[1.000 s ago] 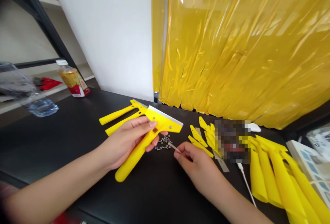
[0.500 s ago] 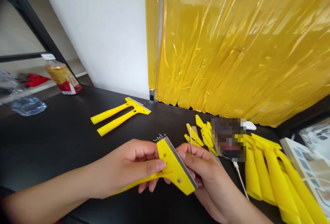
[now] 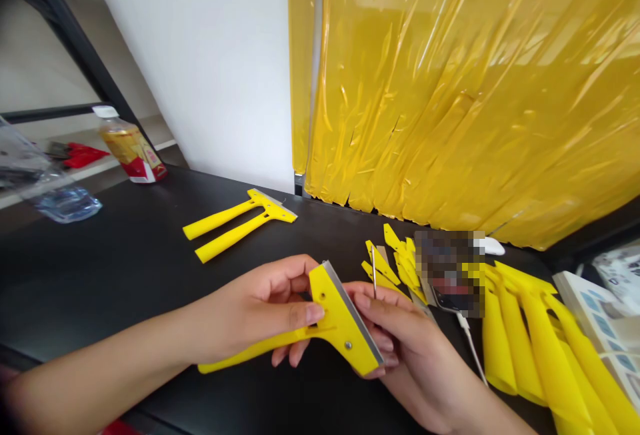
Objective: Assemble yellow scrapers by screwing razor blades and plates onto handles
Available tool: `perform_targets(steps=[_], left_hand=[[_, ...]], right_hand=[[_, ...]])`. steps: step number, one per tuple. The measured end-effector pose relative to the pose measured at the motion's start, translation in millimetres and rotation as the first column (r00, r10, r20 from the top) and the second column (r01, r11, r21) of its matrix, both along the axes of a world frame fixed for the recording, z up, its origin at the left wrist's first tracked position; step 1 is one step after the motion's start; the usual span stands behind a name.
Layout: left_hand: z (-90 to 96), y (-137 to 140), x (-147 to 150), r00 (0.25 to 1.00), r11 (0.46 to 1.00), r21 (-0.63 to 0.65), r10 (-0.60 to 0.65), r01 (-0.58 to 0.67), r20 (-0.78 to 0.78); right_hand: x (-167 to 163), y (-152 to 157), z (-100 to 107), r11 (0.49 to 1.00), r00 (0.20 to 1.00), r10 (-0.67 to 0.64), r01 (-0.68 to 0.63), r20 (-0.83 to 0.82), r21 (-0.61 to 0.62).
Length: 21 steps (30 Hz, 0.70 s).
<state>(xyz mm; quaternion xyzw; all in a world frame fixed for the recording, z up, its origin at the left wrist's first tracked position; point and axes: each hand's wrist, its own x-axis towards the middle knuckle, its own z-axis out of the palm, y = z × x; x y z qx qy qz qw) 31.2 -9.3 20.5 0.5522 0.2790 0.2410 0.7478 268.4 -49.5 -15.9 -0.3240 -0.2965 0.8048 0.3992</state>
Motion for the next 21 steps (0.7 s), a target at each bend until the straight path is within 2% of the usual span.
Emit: perform_targets(steps=[3, 7, 10, 13, 15, 18, 19, 21], left_hand=[[-1.1, 1, 1, 0.999, 1.000, 0.006, 0.014, -0.015, 0.037], [-4.2, 2, 3, 0.994, 0.996, -0.026, 0.091, -0.089, 0.058], [-5.2, 7, 2, 0.973, 0.976, -0.050, 0.216, -0.213, 0.083], [-5.0, 15, -1, 0.921, 0.929, -0.051, 0.371, -0.367, 0.122], [-5.0, 21, -3, 0.875, 0.886, -0.051, 0.464, -0.461, 0.142], [-5.5, 27, -7, 0.810, 0.821, -0.023, 0.567, -0.570, 0.148], [-5.9, 28, -7, 0.794, 0.804, -0.009, 0.590, -0.595, 0.148], [-6.8, 30, -8, 0.770, 0.778, 0.015, 0.619, -0.628, 0.152]], right_hand=[[2, 1, 0, 1.000, 0.998, -0.009, 0.007, 0.055, 0.027], [3, 5, 5, 0.998, 0.999, -0.012, 0.009, 0.048, 0.069], [2, 10, 12, 0.990, 0.994, -0.073, 0.063, 0.077, 0.123], [4, 17, 15, 0.960, 0.953, -0.206, 0.153, 0.220, 0.234], [9, 22, 11, 0.936, 0.873, -0.268, 0.137, 0.407, 0.324], [17, 28, 0, 0.900, 0.628, -0.346, 0.014, 0.697, 0.435], [19, 29, -3, 0.885, 0.548, -0.380, -0.019, 0.745, 0.466], [22, 30, -4, 0.844, 0.474, -0.457, -0.037, 0.753, 0.536]])
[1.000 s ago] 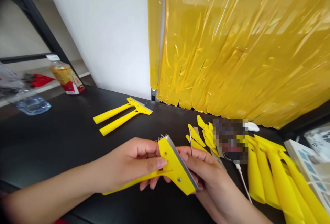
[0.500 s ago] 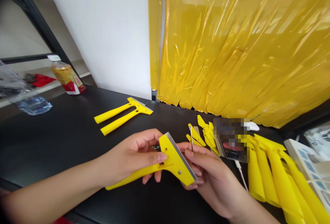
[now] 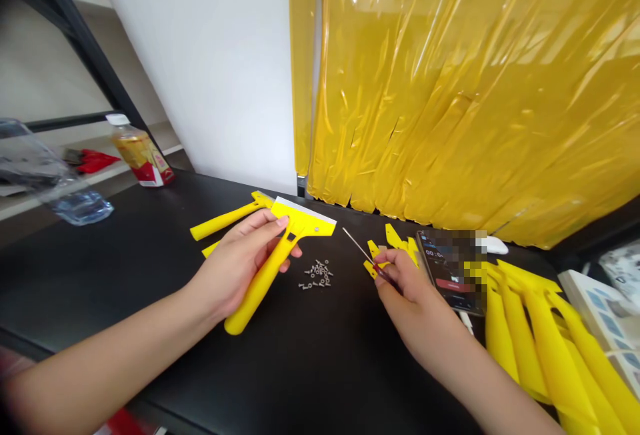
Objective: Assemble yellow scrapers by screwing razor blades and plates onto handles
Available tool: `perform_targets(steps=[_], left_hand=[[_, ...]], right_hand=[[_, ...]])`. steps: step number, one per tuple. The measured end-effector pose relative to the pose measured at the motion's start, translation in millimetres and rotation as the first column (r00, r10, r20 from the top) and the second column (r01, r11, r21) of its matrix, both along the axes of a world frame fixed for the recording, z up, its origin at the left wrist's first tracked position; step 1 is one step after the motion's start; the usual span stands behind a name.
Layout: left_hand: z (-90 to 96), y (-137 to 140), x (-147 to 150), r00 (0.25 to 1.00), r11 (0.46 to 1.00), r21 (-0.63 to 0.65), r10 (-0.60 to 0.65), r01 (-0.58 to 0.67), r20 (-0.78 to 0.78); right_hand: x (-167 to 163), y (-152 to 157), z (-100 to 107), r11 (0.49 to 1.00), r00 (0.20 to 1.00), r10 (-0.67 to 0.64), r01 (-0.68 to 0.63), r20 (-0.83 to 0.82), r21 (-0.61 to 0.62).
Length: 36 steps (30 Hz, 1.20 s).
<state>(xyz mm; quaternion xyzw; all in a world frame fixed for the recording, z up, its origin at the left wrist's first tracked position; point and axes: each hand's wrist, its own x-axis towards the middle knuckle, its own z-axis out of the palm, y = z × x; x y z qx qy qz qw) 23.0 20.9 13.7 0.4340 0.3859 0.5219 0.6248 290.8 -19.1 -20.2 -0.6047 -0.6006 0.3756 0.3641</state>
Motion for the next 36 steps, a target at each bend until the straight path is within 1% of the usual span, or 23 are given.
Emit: perform_targets(steps=[4, 6, 8, 9, 11, 14, 16, 20, 24, 28, 36], left_hand=[[-3.7, 3, 0, 1.000, 0.999, 0.024, 0.027, -0.026, -0.009], [-6.1, 4, 0, 1.000, 1.000, 0.013, 0.018, -0.018, -0.006], [-8.4, 5, 0, 1.000, 1.000, -0.003, 0.004, -0.004, 0.002], [-9.2, 5, 0, 1.000, 1.000, -0.010, -0.006, 0.006, 0.004], [-10.2, 5, 1, 1.000, 0.999, -0.019, -0.029, 0.029, 0.000], [-10.2, 3, 3, 0.998, 0.998, -0.012, -0.062, 0.062, -0.009], [-9.8, 2, 4, 0.998, 0.998, 0.004, -0.069, 0.070, -0.011], [-9.9, 1, 6, 0.998, 0.998, 0.004, -0.068, 0.068, -0.016], [-11.5, 1, 7, 0.998, 0.998, -0.011, -0.062, 0.062, -0.007], [-12.4, 2, 7, 0.998, 0.998, -0.013, -0.064, 0.064, -0.003], [-13.6, 3, 6, 0.997, 0.997, 0.006, -0.071, 0.072, -0.031]], right_hand=[[2, -3, 10, 0.983, 0.995, -0.101, 0.104, -0.022, 0.154], [4, -6, 15, 0.972, 0.987, -0.147, 0.155, -0.058, 0.175], [5, -10, 16, 0.972, 0.986, -0.147, 0.159, -0.081, 0.172], [5, -11, 15, 0.971, 0.988, -0.141, 0.151, -0.069, 0.185], [3, -14, 11, 0.968, 0.994, -0.109, 0.104, 0.010, 0.227], [-3, -16, 5, 0.964, 0.985, -0.017, -0.029, 0.169, 0.266], [-6, -16, 3, 0.959, 0.970, 0.015, -0.082, 0.241, 0.270], [-12, -11, 2, 0.952, 0.951, 0.028, -0.119, 0.308, 0.282], [-16, -10, 3, 0.925, 0.939, 0.058, -0.178, 0.338, 0.337], [-15, -13, 4, 0.905, 0.931, 0.048, -0.193, 0.361, 0.379], [-9, -17, 7, 0.887, 0.929, -0.029, -0.146, 0.368, 0.439]])
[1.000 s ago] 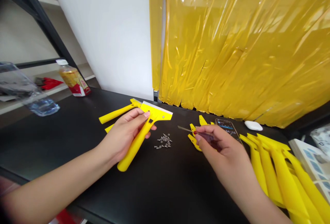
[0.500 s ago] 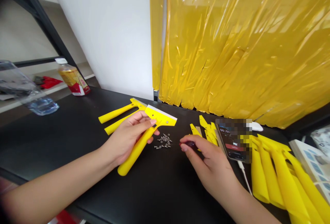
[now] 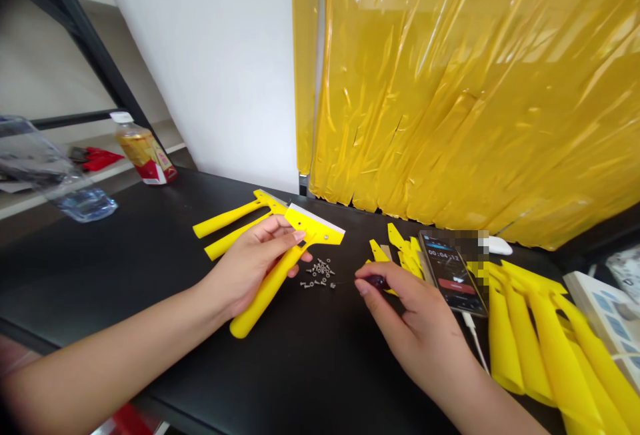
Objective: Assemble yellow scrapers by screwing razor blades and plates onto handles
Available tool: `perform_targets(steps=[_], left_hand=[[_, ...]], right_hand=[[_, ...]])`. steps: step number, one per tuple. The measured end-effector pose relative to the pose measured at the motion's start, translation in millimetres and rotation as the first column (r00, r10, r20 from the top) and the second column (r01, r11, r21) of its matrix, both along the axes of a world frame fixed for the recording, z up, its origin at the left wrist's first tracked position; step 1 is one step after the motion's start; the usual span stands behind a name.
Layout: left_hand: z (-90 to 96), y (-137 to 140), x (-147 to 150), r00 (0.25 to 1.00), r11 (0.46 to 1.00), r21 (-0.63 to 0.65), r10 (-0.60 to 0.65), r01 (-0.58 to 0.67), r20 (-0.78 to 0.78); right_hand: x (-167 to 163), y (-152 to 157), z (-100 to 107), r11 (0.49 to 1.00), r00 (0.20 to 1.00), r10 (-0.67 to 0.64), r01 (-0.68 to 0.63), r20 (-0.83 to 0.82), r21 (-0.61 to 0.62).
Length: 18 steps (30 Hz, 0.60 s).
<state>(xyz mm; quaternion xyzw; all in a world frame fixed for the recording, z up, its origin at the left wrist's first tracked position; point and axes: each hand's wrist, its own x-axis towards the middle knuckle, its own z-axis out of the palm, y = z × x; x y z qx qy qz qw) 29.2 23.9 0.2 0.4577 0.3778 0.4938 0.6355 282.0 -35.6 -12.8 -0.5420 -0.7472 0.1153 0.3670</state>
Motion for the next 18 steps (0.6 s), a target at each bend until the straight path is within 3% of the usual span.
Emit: perform_targets(steps=[18], left_hand=[[-2.0, 0.3, -1.4, 1.000, 0.999, -0.039, -0.015, 0.015, 0.009]], right_hand=[[2.6, 1.5, 3.0, 0.998, 1.000, -0.014, 0.013, -0.012, -0.063]])
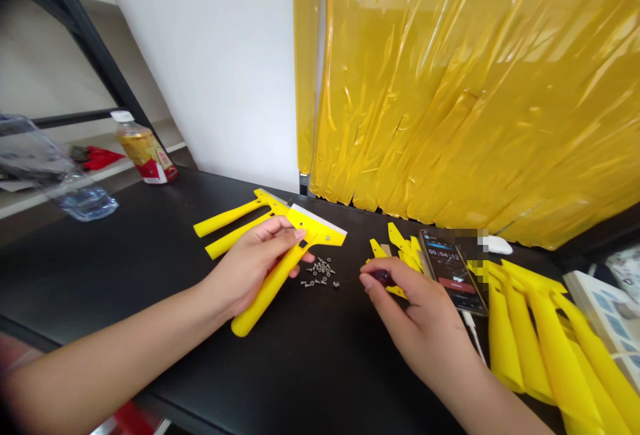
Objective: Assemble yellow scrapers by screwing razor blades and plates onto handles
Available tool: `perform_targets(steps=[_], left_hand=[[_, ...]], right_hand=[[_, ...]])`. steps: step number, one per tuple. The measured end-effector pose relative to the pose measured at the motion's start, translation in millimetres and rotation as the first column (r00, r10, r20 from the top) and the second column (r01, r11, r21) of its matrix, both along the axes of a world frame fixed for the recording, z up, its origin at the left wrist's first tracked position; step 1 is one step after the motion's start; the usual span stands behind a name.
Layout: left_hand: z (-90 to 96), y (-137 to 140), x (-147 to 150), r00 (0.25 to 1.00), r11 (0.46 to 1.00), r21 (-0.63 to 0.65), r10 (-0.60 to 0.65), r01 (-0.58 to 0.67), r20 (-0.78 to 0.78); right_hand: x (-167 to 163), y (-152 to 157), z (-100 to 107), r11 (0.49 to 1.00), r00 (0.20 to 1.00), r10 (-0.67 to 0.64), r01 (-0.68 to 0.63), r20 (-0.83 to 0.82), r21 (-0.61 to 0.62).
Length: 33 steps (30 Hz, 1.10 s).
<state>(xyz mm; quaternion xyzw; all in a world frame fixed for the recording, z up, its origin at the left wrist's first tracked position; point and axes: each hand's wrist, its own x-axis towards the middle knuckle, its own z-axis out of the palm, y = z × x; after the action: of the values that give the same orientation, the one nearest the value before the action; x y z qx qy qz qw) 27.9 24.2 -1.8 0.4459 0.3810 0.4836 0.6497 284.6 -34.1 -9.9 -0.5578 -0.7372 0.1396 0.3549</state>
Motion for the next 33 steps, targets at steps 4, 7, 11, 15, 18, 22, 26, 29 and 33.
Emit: perform_targets(steps=[4, 7, 11, 15, 18, 22, 26, 29, 33], left_hand=[[-0.2, -0.9, 0.0, 1.000, 1.000, -0.007, -0.007, 0.007, -0.001], [0.9, -2.0, 0.7, 1.000, 1.000, -0.007, -0.007, 0.007, -0.001], [1.7, -2.7, 1.1, 1.000, 1.000, -0.004, -0.015, 0.015, -0.006], [1.3, -2.8, 1.1, 0.999, 1.000, 0.004, -0.030, 0.031, -0.008], [1.7, -3.4, 1.6, 0.999, 0.999, 0.002, -0.033, 0.033, -0.007], [2.2, -3.7, 2.3, 0.999, 0.999, -0.004, -0.034, 0.034, -0.009], [1.3, -3.3, 2.0, 0.999, 0.999, -0.005, -0.036, 0.036, -0.008], [0.6, -3.2, 1.9, 0.999, 0.999, -0.003, -0.041, 0.041, -0.006], [1.1, -3.6, 2.5, 0.999, 0.999, 0.001, -0.046, 0.046, -0.025]], right_hand=[[1.1, -1.0, 0.0, 0.999, 1.000, -0.020, 0.019, -0.007, -0.027], [2.6, -2.2, -0.1, 0.999, 1.000, -0.024, 0.024, -0.007, -0.029], [2.8, -1.6, 0.0, 0.999, 1.000, -0.027, 0.027, 0.000, -0.018], [1.0, 0.2, 0.0, 1.000, 1.000, -0.007, 0.007, 0.022, 0.013], [0.2, 0.6, -0.4, 1.000, 0.999, 0.010, -0.011, 0.033, 0.027], [-0.2, 0.3, 0.5, 0.999, 0.999, 0.013, -0.015, 0.039, 0.039], [-0.8, 0.4, 2.4, 0.998, 0.999, 0.025, -0.027, 0.042, 0.050], [-1.0, 1.0, 1.8, 0.999, 0.998, 0.038, -0.039, 0.041, 0.037], [-0.1, 1.4, -0.7, 0.999, 0.999, 0.033, -0.033, 0.026, 0.018]])
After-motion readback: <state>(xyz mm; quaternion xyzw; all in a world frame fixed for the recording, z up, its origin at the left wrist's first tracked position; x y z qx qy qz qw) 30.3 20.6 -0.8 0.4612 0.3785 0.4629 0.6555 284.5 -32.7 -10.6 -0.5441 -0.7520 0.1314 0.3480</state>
